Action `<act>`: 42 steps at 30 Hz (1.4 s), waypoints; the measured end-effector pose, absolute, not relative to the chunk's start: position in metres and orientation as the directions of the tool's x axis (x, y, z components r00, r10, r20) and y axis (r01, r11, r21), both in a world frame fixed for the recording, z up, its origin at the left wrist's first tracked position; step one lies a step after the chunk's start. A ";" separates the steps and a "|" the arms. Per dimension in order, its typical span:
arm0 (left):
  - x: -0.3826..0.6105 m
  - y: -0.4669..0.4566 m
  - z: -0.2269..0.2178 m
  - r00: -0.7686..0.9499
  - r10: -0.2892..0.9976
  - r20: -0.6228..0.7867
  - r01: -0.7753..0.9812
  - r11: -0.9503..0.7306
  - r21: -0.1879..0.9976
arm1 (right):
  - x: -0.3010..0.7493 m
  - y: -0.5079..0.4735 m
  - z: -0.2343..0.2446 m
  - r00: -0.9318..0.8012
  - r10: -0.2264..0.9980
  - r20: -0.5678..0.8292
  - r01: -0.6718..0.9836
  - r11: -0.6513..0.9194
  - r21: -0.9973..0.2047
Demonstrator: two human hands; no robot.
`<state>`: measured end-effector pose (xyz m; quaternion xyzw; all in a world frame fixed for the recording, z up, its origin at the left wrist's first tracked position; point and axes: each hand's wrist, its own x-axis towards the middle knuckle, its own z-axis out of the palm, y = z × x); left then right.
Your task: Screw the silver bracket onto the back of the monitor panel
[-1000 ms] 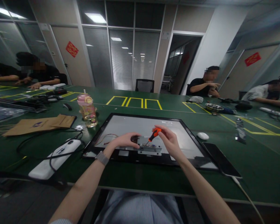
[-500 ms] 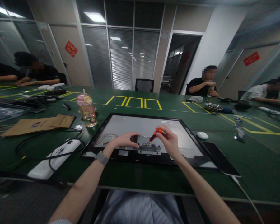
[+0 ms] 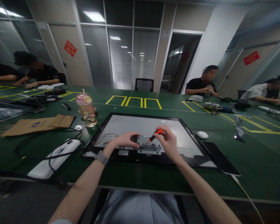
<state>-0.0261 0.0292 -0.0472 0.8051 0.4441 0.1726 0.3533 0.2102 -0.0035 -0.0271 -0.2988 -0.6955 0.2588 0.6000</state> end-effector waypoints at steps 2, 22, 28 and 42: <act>-0.026 0.029 -0.047 0.540 0.841 -0.036 0.596 -0.351 0.722 | 0.211 -0.006 -0.024 -0.121 0.726 0.677 0.109 0.688 -0.717; -0.027 0.031 -0.048 0.548 0.836 -0.033 0.596 -0.362 0.717 | 0.211 -0.003 -0.022 -0.107 0.728 0.677 -0.001 0.681 -0.733; -0.027 0.030 -0.047 0.546 0.837 -0.034 0.590 -0.355 0.725 | 0.217 -0.002 -0.017 -0.206 0.767 0.608 -0.009 0.620 -0.785; -0.028 0.032 -0.051 0.562 0.827 -0.013 0.567 -0.374 0.734 | 0.213 0.003 -0.027 -0.219 0.841 0.495 -0.271 0.435 -0.859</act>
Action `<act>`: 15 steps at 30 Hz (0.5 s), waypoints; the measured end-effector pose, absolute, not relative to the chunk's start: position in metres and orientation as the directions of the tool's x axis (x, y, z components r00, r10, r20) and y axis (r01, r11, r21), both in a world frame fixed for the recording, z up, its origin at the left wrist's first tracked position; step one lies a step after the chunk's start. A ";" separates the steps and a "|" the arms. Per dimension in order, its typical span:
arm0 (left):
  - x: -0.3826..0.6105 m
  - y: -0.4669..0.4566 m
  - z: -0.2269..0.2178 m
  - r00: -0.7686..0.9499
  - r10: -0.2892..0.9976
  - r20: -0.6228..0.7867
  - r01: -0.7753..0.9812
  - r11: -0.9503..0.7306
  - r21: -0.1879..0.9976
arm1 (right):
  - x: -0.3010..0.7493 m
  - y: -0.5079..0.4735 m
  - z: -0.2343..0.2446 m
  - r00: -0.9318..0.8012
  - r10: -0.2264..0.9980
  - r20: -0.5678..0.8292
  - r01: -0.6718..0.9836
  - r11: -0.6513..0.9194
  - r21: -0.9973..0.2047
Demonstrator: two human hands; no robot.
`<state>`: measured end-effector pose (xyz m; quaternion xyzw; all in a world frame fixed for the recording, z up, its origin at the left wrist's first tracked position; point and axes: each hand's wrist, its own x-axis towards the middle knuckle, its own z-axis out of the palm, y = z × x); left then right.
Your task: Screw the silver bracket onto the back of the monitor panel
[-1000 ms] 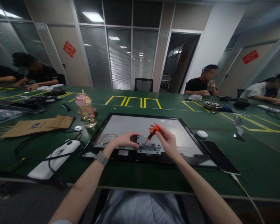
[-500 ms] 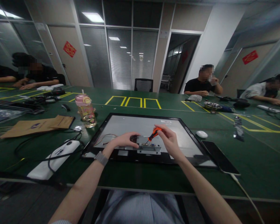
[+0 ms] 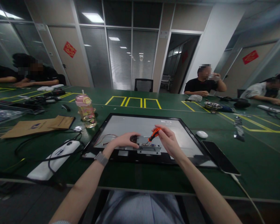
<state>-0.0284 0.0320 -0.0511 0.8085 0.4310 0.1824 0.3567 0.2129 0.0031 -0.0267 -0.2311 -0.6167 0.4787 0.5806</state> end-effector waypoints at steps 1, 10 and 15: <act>-0.028 0.032 -0.051 0.556 0.831 -0.016 0.571 -0.369 0.733 | 0.213 0.003 -0.026 -0.222 0.841 0.494 -0.272 0.434 -0.859; -0.027 0.030 -0.049 0.551 0.834 -0.030 0.579 -0.356 0.733 | 0.216 0.000 -0.017 -0.341 0.818 0.464 -0.348 0.349 -0.870; -0.029 0.031 -0.051 0.548 0.836 -0.034 0.595 -0.361 0.718 | 0.218 0.002 -0.021 -0.285 0.818 0.500 -0.190 0.463 -0.866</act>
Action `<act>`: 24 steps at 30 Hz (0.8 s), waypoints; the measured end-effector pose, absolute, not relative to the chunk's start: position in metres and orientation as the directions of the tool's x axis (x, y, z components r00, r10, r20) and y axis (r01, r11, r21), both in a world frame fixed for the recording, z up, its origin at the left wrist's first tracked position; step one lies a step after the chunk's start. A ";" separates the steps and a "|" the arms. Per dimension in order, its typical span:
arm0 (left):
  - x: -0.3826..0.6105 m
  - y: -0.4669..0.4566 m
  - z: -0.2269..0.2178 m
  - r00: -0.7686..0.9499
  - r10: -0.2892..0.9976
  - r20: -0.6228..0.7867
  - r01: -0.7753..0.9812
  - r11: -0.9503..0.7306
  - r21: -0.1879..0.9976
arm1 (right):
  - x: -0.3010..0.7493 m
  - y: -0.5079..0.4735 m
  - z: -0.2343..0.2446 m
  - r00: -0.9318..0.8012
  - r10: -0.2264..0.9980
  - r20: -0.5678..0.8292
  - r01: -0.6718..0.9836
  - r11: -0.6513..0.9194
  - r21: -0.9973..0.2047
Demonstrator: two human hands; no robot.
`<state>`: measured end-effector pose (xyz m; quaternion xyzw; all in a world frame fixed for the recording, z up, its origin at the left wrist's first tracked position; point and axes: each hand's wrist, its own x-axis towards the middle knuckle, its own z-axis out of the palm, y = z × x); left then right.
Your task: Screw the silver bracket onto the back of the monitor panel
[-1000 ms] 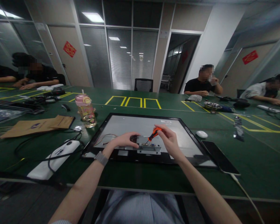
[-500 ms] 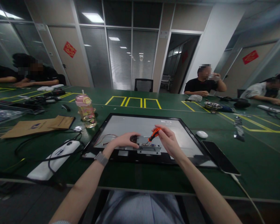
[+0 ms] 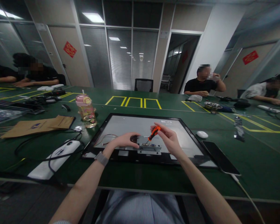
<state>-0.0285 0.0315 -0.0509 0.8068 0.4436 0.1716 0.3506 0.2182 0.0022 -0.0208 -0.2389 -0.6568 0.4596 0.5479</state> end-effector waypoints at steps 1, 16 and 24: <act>-0.029 0.032 -0.051 0.551 0.834 -0.033 0.595 -0.364 0.717 | 0.219 0.003 -0.022 -0.245 0.812 0.530 -0.128 0.515 -0.848; -0.028 0.031 -0.050 0.547 0.837 -0.031 0.600 -0.366 0.711 | 0.215 -0.002 -0.020 -0.150 0.754 0.640 0.015 0.649 -0.761; -0.028 0.031 -0.049 0.554 0.832 -0.020 0.584 -0.371 0.721 | 0.215 -0.007 -0.017 -0.302 0.784 0.542 -0.135 0.528 -0.838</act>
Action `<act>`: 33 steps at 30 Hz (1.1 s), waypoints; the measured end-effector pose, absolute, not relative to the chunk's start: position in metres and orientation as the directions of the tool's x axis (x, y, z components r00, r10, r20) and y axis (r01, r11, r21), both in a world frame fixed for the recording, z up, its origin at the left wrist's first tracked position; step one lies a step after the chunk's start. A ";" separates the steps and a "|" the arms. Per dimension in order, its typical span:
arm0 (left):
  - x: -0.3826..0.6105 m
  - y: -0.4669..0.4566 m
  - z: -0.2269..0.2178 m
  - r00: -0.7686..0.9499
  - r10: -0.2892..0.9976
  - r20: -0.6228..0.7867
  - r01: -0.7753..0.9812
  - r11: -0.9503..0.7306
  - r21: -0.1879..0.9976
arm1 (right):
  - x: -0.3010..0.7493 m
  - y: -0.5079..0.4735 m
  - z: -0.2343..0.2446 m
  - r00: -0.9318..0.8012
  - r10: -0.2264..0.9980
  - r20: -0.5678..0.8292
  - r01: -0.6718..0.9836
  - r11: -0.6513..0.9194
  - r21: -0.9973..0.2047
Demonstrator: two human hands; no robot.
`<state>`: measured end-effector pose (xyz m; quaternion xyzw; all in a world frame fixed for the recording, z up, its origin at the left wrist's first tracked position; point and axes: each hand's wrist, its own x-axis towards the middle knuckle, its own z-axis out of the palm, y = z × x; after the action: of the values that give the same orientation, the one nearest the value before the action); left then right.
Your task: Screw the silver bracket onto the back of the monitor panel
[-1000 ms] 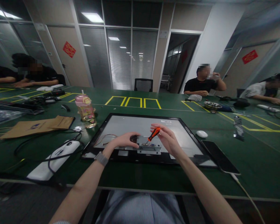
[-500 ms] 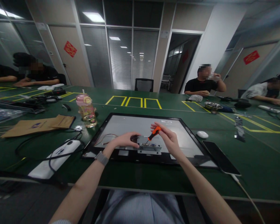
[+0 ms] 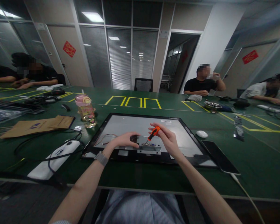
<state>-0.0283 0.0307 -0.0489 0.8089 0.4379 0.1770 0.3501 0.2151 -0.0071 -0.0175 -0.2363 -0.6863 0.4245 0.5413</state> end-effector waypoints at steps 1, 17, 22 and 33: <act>-0.028 0.031 -0.049 0.556 0.831 -0.023 0.585 -0.371 0.721 | 0.215 -0.007 -0.018 -0.292 0.787 0.543 -0.135 0.528 -0.838; -0.028 0.031 -0.049 0.552 0.833 -0.032 0.597 -0.368 0.713 | 0.215 -0.005 -0.016 -0.172 0.765 0.621 0.063 0.637 -0.768; -0.029 0.031 -0.049 0.555 0.831 -0.031 0.586 -0.364 0.724 | 0.218 0.004 -0.023 -0.235 0.811 0.535 -0.176 0.506 -0.844; -0.029 0.031 -0.049 0.555 0.831 -0.034 0.592 -0.366 0.719 | 0.218 0.009 -0.027 -0.210 0.827 0.521 -0.220 0.480 -0.850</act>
<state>-0.0287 0.0315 -0.0495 0.8086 0.4399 0.1705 0.3515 0.2182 0.0090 -0.0273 -0.2394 -0.6343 0.4504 0.5809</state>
